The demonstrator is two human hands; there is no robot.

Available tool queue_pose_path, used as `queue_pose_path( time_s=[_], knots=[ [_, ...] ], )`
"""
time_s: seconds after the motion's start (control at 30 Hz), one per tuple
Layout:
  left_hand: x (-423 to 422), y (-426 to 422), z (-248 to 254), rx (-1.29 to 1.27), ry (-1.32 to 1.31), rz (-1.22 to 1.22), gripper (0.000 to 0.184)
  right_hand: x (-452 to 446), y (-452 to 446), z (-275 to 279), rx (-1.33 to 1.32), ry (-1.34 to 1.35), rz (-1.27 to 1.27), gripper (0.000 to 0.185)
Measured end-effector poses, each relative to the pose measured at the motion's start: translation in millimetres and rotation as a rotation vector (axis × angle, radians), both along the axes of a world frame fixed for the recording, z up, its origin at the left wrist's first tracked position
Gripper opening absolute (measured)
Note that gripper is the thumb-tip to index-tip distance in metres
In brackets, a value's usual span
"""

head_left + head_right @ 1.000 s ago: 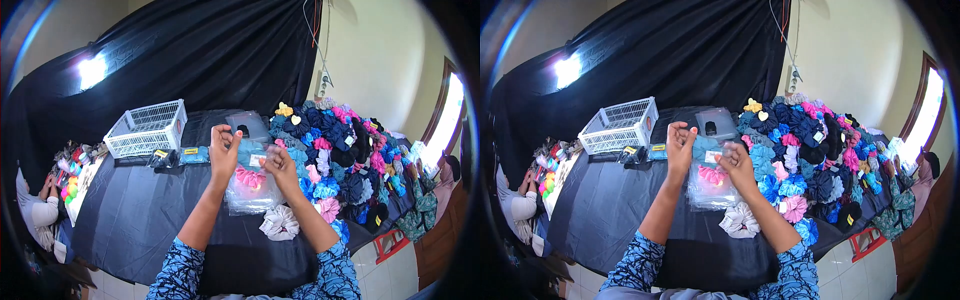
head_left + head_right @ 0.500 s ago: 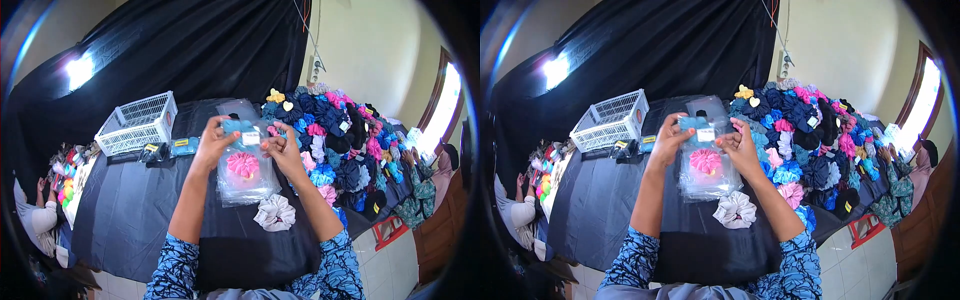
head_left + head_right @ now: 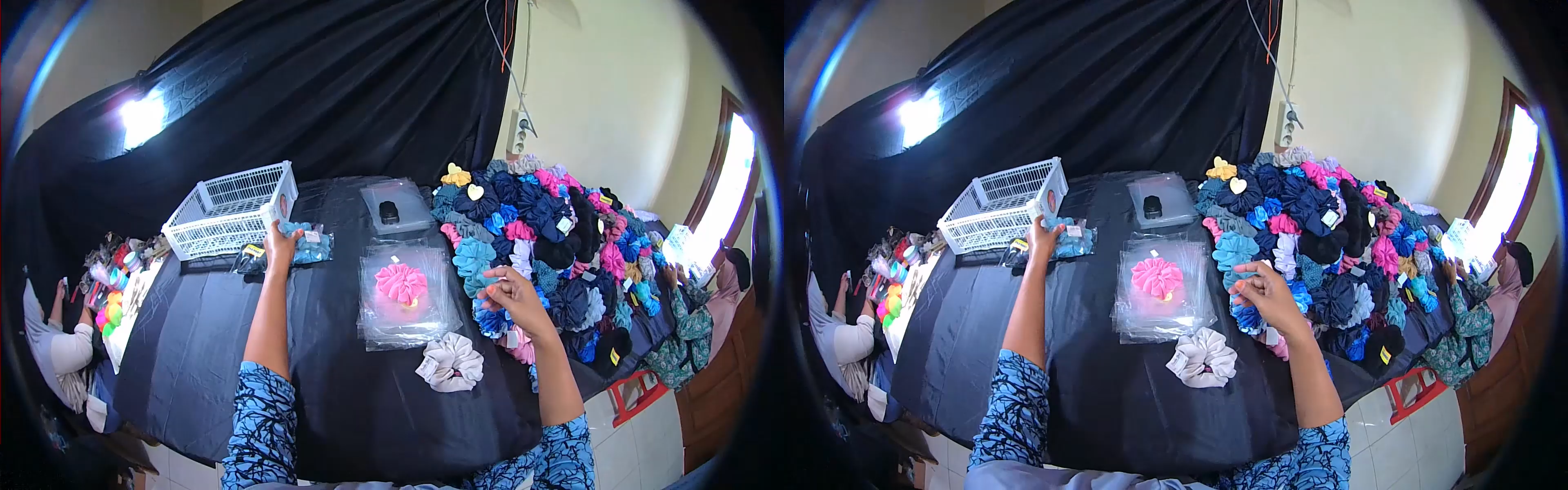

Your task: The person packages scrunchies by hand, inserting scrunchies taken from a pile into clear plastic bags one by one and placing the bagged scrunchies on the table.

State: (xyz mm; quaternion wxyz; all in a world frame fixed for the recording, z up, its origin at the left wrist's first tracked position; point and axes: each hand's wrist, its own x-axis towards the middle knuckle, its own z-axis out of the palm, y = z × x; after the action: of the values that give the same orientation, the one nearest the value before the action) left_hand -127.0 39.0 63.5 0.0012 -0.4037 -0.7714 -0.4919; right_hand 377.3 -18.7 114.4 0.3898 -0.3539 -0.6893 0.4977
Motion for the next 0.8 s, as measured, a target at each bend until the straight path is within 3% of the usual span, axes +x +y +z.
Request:
queue_pose_path(
  time_s=[0.03, 0.1, 0.17, 0.23, 0.27, 0.37, 0.53, 0.6, 0.63, 0.7, 0.8],
  knots=[
    [-4, 3, -10, -0.006, -0.002, -0.003, 0.069, 2, -2, -2, -0.006, -0.002, -0.003, 0.033],
    [-8, 8, -26, -0.091, 0.312, 0.021, 0.066, 6, -6, -4, -0.053, 0.006, -0.008, 0.032],
    [22, -19, -1, -0.186, 0.318, 0.028, 0.057, 8, -9, -9, -0.087, 0.023, -0.019, 0.030],
    [25, -24, 0, -0.025, 0.931, -0.022, 0.051, 8, -10, -15, -0.078, 0.005, -0.011, 0.024],
    [21, -23, 2, -0.071, 0.845, -0.223, 0.045, 8, -12, -15, -0.096, 0.008, -0.012, 0.022],
    [14, -18, -5, -0.270, 0.788, -0.370, 0.035, 7, -13, -16, -0.079, -0.048, -0.017, 0.023],
    [17, -23, 4, -0.300, 0.818, -0.417, 0.035, -1, -17, -15, -0.099, -0.008, 0.001, 0.022],
    [19, -23, 8, -0.396, 0.943, -0.356, 0.038, -6, -20, -15, -0.099, -0.004, 0.014, 0.022],
    [22, -24, 9, -0.394, 0.946, -0.359, 0.038, -8, -20, -15, -0.102, -0.003, 0.023, 0.022],
    [34, -26, 10, -0.029, 1.143, -0.175, 0.039, -13, -19, -18, -0.100, 0.001, 0.027, 0.022],
    [67, -29, 27, -0.013, 0.990, -0.354, 0.030, -27, -13, -19, 0.210, -0.221, -0.015, 0.021]
  ],
)
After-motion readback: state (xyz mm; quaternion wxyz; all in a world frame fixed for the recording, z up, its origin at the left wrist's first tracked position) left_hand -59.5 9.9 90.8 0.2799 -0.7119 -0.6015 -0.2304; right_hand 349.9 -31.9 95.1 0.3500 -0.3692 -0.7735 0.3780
